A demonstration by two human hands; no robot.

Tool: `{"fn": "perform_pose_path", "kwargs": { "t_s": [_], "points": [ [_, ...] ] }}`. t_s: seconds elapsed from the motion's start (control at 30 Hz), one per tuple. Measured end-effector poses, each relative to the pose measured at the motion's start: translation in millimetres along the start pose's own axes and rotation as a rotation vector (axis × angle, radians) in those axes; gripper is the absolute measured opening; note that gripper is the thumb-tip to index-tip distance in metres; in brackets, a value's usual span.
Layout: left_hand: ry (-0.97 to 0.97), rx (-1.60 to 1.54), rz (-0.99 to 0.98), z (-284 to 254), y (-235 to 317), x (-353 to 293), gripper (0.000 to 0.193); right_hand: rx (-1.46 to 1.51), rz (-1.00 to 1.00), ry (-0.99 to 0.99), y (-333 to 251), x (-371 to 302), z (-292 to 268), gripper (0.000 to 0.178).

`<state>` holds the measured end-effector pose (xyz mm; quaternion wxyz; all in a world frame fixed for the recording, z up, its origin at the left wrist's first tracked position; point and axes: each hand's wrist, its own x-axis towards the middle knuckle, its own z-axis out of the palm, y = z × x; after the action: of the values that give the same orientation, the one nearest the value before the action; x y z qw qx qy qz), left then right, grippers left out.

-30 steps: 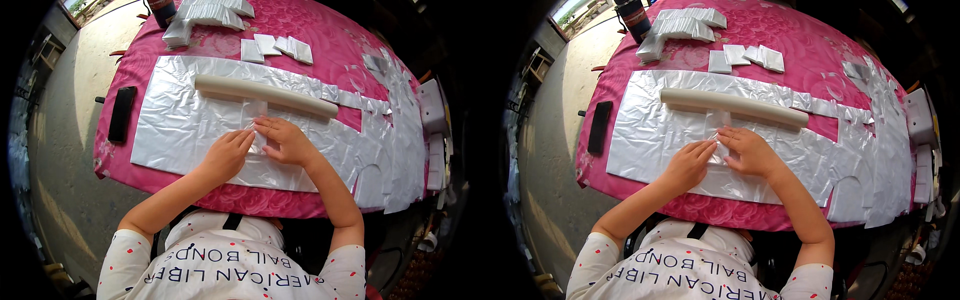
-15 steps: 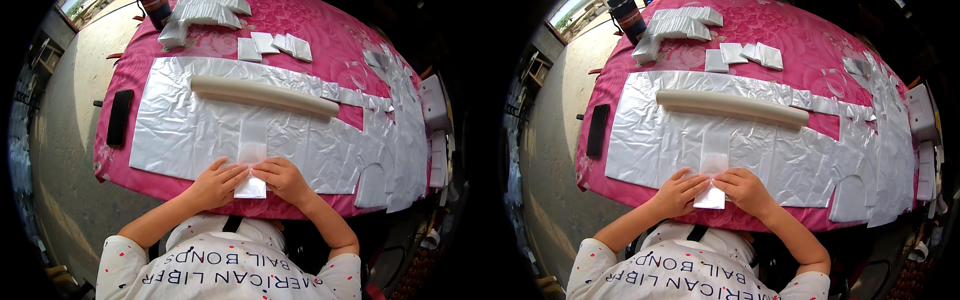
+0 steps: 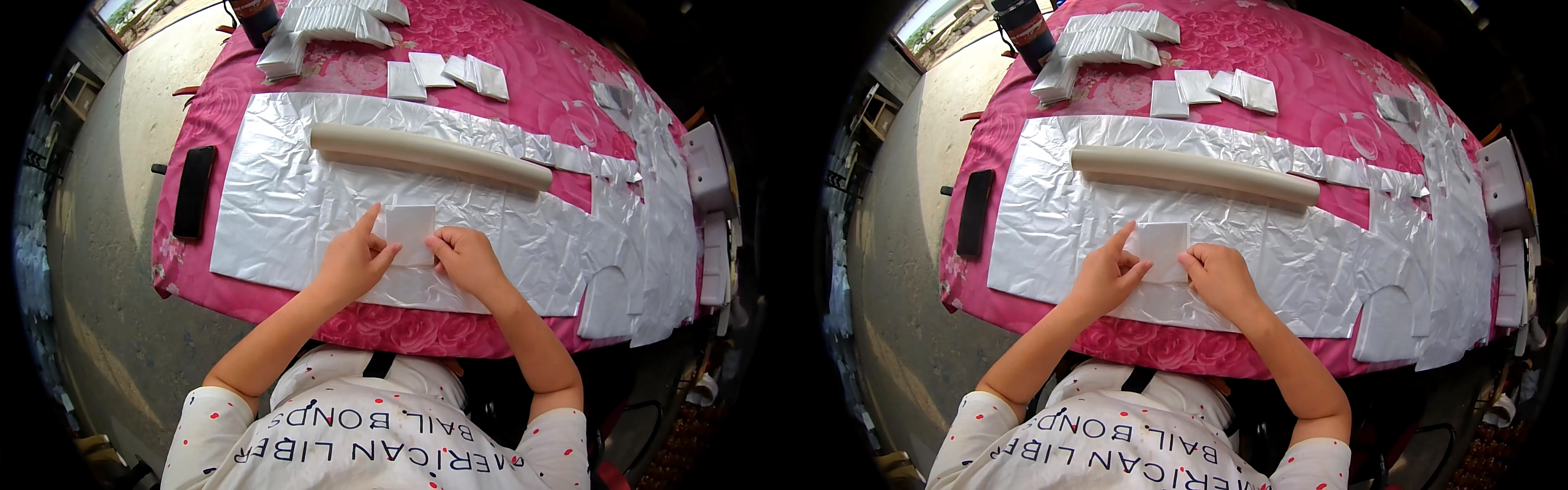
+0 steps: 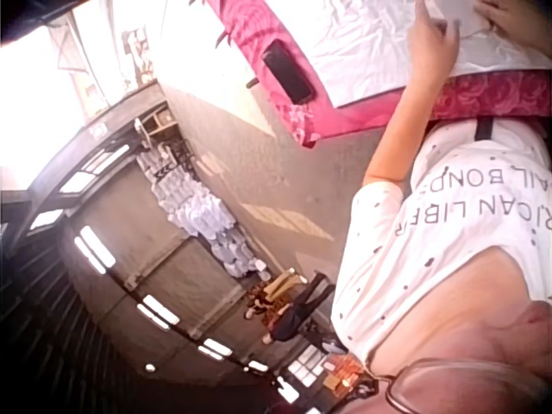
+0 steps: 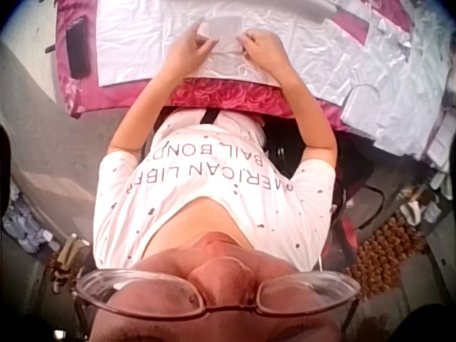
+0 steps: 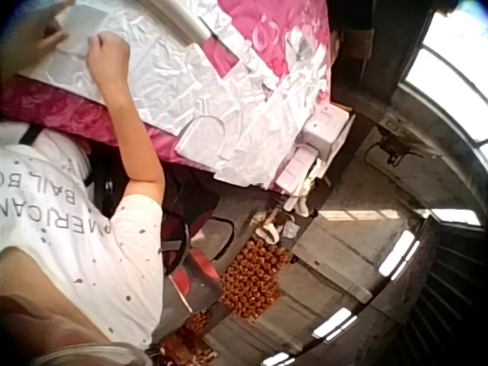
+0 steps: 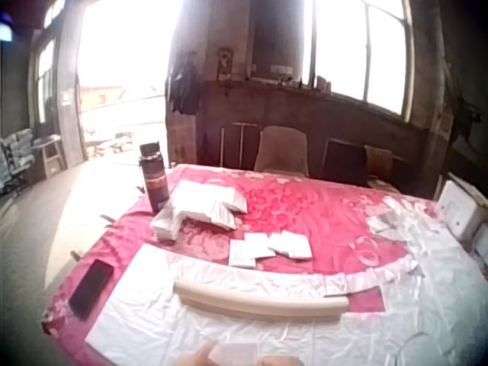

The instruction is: The person repeatedly wraps small white rectangular items in clear plastic film on a pink tablecloth. They unroll the film, place an item, fold the film around it, and set the wrapped item aside. The process is repeated multiple times throughout the clip.

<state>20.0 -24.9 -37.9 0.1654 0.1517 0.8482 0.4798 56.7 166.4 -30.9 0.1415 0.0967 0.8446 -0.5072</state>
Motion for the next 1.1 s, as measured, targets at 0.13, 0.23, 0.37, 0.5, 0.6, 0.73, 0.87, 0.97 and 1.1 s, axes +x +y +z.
{"fn": "perform_pose_path", "kwargs": {
  "t_s": [0.13, 0.23, 0.37, 0.5, 0.6, 0.73, 0.87, 0.97, 1.1],
  "points": [
    [-0.013, -0.065, -0.086, -9.7, 7.8, 2.1, 0.06, 0.02, 0.146, -0.07, -4.4, 10.4, -4.8, 0.027],
    [0.145, 0.232, 0.315, -5.7, -0.7, 0.7, 0.059, 0.132, 0.292, -0.141, -6.3, 21.1, -9.6, 0.028],
    [0.023, 0.432, 0.671, 8.2, -7.2, -2.8, 0.061, 0.17, 0.357, -0.22, -7.5, 29.7, -16.6, 0.028],
    [-0.09, 0.602, 0.579, 27.7, 1.7, 7.8, 0.08, 0.172, 0.359, -0.219, -5.6, 32.7, -15.7, 0.028],
    [-0.023, 0.649, 0.497, 36.7, -5.9, 17.0, 0.092, 0.169, 0.379, -0.198, -4.5, 33.1, -14.0, 0.029],
    [-0.038, 0.65, 0.512, 40.8, -11.4, 19.2, 0.103, 0.147, 0.366, -0.141, -10.8, 24.1, -13.0, 0.025],
    [-0.021, 0.651, 0.504, 40.1, -11.3, 20.3, 0.106, -0.356, 0.026, 0.088, -17.3, -3.6, -6.1, 0.014],
    [0.036, 0.603, 0.544, 33.6, -12.1, 16.2, 0.104, -0.69, -0.108, 0.215, -22.7, -13.4, -6.6, 0.02],
    [0.162, 0.336, 0.565, 8.1, -14.9, -11.0, 0.092, -0.754, -0.585, 0.309, -17.1, 5.4, 4.5, 0.039]
  ]
}}
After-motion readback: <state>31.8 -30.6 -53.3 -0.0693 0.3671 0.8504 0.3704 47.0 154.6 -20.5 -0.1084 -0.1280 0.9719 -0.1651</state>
